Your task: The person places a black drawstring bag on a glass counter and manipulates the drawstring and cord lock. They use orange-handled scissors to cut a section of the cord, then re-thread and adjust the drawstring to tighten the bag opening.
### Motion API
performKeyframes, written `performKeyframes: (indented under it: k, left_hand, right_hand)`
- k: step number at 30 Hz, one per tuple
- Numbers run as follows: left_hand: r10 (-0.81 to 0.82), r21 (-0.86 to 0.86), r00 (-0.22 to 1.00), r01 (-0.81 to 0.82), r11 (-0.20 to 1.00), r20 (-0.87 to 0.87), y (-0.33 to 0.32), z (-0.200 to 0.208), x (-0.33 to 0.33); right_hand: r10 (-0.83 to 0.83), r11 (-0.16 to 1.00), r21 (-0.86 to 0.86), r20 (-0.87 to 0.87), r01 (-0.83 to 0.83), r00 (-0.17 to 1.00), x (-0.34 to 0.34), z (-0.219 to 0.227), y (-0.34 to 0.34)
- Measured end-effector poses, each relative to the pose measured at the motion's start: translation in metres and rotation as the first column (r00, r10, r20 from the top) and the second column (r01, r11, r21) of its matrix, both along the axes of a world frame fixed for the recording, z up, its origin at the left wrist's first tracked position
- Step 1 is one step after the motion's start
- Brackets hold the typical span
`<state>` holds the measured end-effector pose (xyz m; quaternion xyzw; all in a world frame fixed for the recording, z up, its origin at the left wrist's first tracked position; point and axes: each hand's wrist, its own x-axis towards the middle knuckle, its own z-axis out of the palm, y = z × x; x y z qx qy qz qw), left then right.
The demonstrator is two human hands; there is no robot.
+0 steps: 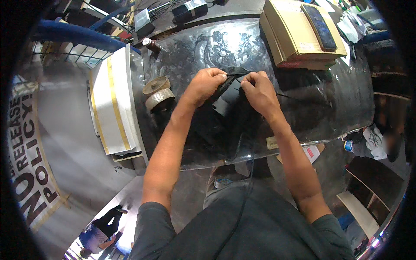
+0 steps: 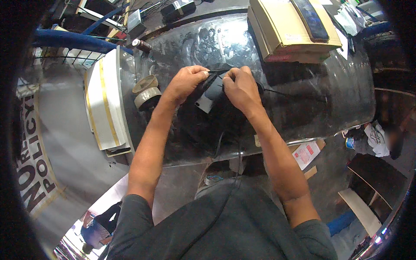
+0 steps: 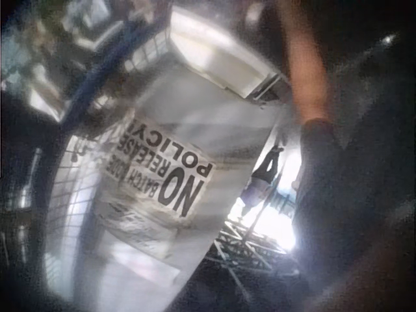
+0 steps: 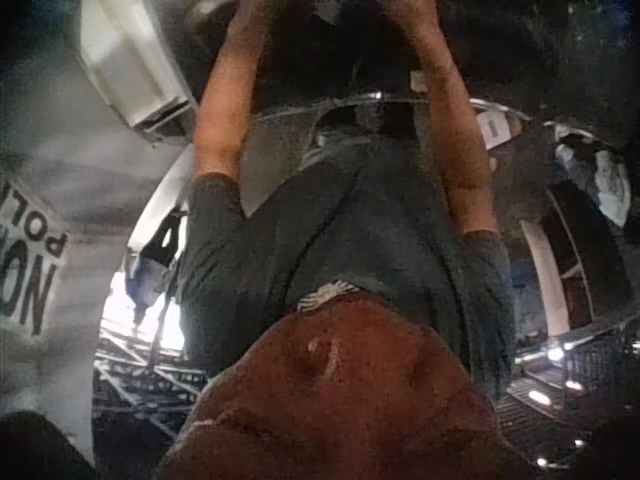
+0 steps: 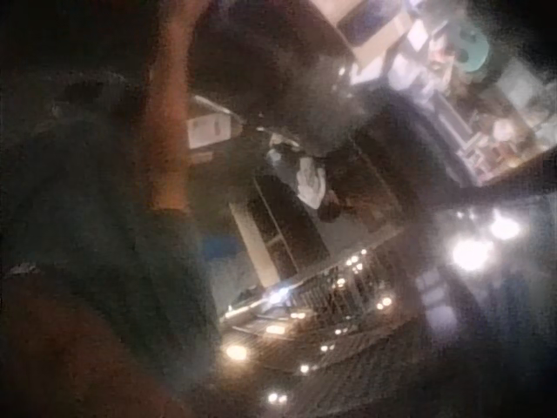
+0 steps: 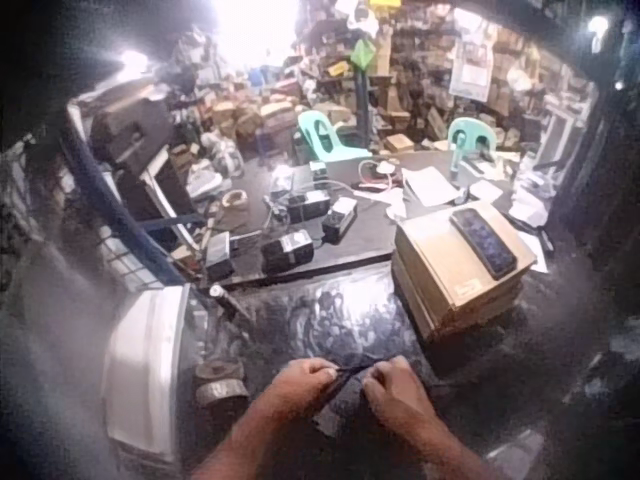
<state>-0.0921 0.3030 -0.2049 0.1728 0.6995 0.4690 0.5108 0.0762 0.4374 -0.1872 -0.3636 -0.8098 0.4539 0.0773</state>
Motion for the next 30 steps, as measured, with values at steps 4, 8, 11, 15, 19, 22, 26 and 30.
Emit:
performKeyframes:
  k: [4, 8, 11, 15, 19, 22, 26, 30]
  left_hand:
    - [-0.011, 0.014, 0.968, 0.008, 1.000, 0.249, 0.001, 0.003, -0.008]
    - [0.018, 0.042, 0.968, -0.029, 0.999, 0.250, 0.000, -0.004, -0.007]
    - [0.000, 0.052, 0.974, -0.012, 0.999, 0.227, -0.001, -0.001, -0.008]
    - [0.009, 0.096, 0.969, -0.033, 0.995, 0.247, -0.001, 0.000, -0.006]
    - [0.007, 0.106, 0.972, -0.032, 0.994, 0.233, -0.001, 0.003, -0.004]
    - [-0.021, 0.105, 0.993, 0.008, 0.994, 0.119, -0.003, -0.002, -0.005]
    - [-0.009, 0.102, 0.984, -0.010, 0.995, 0.178, -0.001, -0.001, -0.005]
    - [0.001, 0.121, 0.978, -0.027, 0.992, 0.207, -0.004, -0.005, -0.007]
  right_hand:
    - [-0.040, 0.993, -0.107, 0.071, 0.047, 0.997, -0.010, 0.008, 0.002]
    - [-0.014, 0.998, -0.066, 0.089, 0.019, 0.996, -0.011, 0.008, 0.002]
    - [-0.042, 0.997, -0.057, 0.049, 0.044, 0.998, -0.012, 0.009, -0.003]
    - [-0.011, 0.997, -0.080, -0.009, 0.011, 1.000, -0.011, 0.004, -0.001]
    - [-0.052, 0.985, -0.172, -0.115, 0.031, 0.992, -0.011, 0.007, -0.004]
    - [-0.111, 0.967, -0.248, -0.191, 0.061, 0.975, -0.016, 0.022, -0.009]
    - [-0.066, 0.958, -0.283, -0.075, 0.042, 0.995, -0.019, 0.023, -0.002]
    - [-0.042, 0.943, -0.328, 0.051, 0.056, 0.998, -0.015, 0.023, -0.001]
